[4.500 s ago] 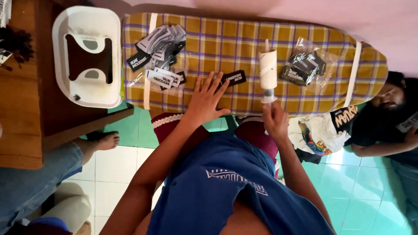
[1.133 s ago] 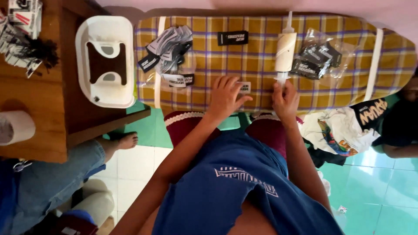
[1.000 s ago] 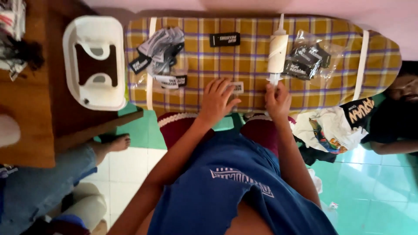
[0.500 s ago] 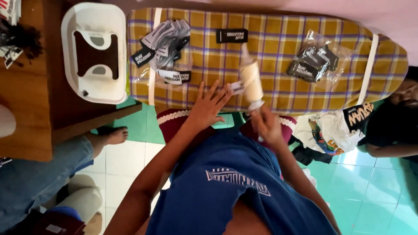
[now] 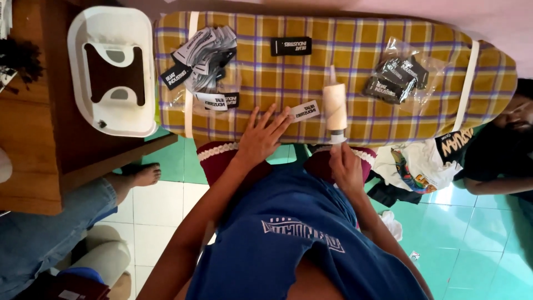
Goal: A person is picking up small clothing labels from a pile on a table and applying them to a white cylindrical tool, likely for organization or preparation for heat pressing.
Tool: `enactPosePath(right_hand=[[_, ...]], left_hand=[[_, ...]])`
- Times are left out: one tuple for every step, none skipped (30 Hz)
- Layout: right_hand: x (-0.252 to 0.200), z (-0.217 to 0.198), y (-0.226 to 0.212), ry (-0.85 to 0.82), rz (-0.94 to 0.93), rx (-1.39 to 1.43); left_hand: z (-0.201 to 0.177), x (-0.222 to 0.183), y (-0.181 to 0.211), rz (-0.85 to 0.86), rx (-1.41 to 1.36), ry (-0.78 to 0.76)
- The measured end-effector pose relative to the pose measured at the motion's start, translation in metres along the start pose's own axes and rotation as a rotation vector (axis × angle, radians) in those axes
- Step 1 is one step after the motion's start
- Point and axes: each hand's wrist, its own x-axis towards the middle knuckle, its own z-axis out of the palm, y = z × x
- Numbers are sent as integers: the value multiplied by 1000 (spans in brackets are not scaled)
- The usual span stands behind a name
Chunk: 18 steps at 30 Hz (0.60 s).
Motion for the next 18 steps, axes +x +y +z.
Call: enactPosePath(right_hand=[[-1,5,1,-3,1,-1],[-1,8,2,-16,-44,47],[-2,11,3,-29,-89,94],[0,15,3,-30,-92,93],[2,18,2,-70,-106,65],[2,23,2,-111,-118,38],[5,29,11,-112,-119,39],[8,35,21,-187,-56,165],[11,42,30,-262,8,291],[13,42,35,-260,3,292],[14,42,40,-263,90,392],[14,42,46,-263,181,492],[14,33,31,-260,179,494],[10,25,18,-219,113,458],[7,16,4,-177,48,421],[8,18,13,-170,50,425],[9,19,22,-126,3,382],[11,20,31,-84,-46,337]], left_hand=[[4,-5,-2,-3,-1,-2],[9,-8,-3,23,-20,2],[14,-11,-4,48,-39,6],[17,-11,-4,47,-37,8],[19,-11,-4,49,-31,13],[21,-13,-5,53,-26,17],[18,-11,-4,51,-25,17],[15,-9,-3,42,-9,50],[11,-6,-2,33,8,84],[10,-7,-2,34,12,86],[8,-7,-2,31,19,98],[7,-8,0,30,22,107],[8,-6,-3,32,23,108],[9,-7,-4,40,0,101],[10,-8,-4,47,-24,95],[10,-9,-4,54,-25,95],[10,-9,-4,59,-37,94],[10,-9,-4,61,-48,95]])
